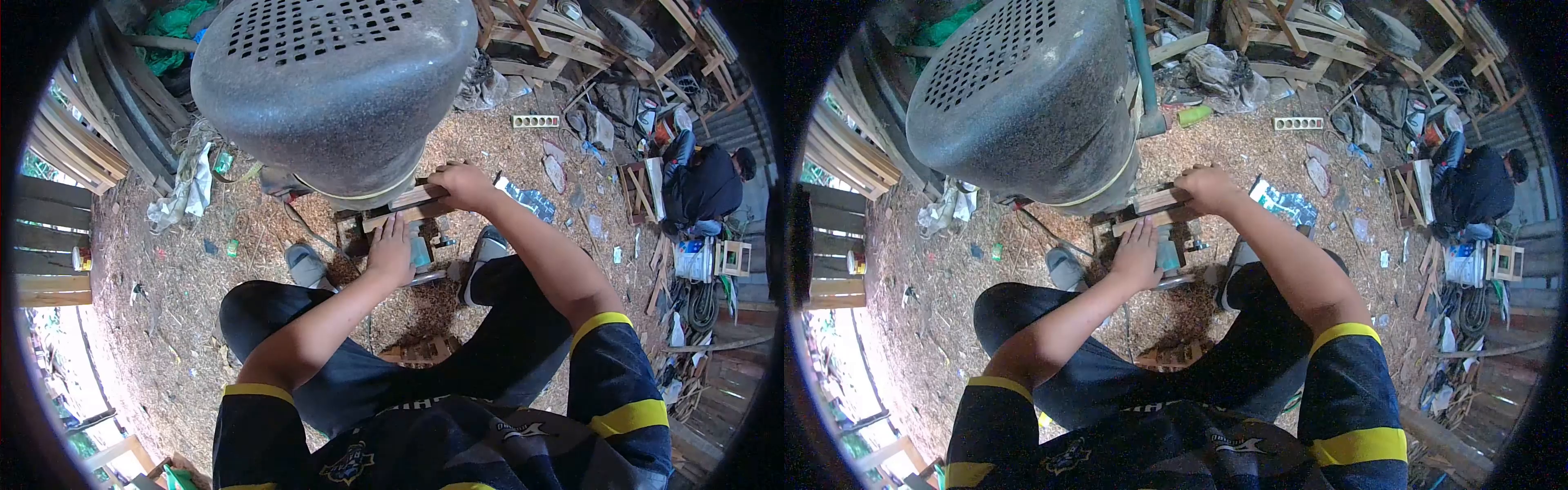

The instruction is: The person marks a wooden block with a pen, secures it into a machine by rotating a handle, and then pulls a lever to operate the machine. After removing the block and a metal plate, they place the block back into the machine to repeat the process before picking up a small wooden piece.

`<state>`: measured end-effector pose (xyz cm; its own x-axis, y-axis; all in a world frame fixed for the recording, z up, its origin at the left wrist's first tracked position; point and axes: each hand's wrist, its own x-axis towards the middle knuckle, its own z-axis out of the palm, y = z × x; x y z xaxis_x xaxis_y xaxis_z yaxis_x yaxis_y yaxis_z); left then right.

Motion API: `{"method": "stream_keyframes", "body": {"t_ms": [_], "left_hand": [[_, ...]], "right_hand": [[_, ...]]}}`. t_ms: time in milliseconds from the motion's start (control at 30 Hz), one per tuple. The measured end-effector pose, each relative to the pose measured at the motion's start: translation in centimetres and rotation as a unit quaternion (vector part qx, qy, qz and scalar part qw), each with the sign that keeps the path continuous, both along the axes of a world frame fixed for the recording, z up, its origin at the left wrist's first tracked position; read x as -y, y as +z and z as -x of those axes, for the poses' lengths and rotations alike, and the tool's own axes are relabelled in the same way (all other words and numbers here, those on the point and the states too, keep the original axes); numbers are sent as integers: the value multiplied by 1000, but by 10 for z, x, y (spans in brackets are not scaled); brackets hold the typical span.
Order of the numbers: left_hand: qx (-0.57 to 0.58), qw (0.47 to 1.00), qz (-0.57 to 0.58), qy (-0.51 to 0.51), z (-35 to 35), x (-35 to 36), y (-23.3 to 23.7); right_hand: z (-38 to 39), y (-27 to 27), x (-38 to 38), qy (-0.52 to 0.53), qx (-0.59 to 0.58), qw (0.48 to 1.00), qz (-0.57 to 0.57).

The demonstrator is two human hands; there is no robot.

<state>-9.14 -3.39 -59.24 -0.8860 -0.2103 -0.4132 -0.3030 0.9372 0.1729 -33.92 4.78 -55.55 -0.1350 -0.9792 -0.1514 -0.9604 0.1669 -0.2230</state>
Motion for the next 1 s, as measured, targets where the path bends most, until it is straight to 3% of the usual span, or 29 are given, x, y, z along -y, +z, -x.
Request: {"method": "stream_keyframes", "body": {"t_ms": [433, 533, 667, 867, 1000], "left_hand": [[-11, 1000, 24, -13, -1, 0, 3], [-34, 998, 48, -15, 3, -4, 5], [-68, 994, 89, -14, 9, -21, 15], [-173, 976, 131, 7, 13, -18, -19], [-136, 985, 101, 29, 12, -14, -16]], "right_hand": [[-9, -3, -1, -8, 20, 1000, 0], [-6, -46, -5, -6, -34, 996, 87], [-10, -40, -8, -28, -5, 999, 16], [-21, -29, -14, -7, 15, 1000, -4], [-34, -37, -25, 58, -61, 996, -7]]}}
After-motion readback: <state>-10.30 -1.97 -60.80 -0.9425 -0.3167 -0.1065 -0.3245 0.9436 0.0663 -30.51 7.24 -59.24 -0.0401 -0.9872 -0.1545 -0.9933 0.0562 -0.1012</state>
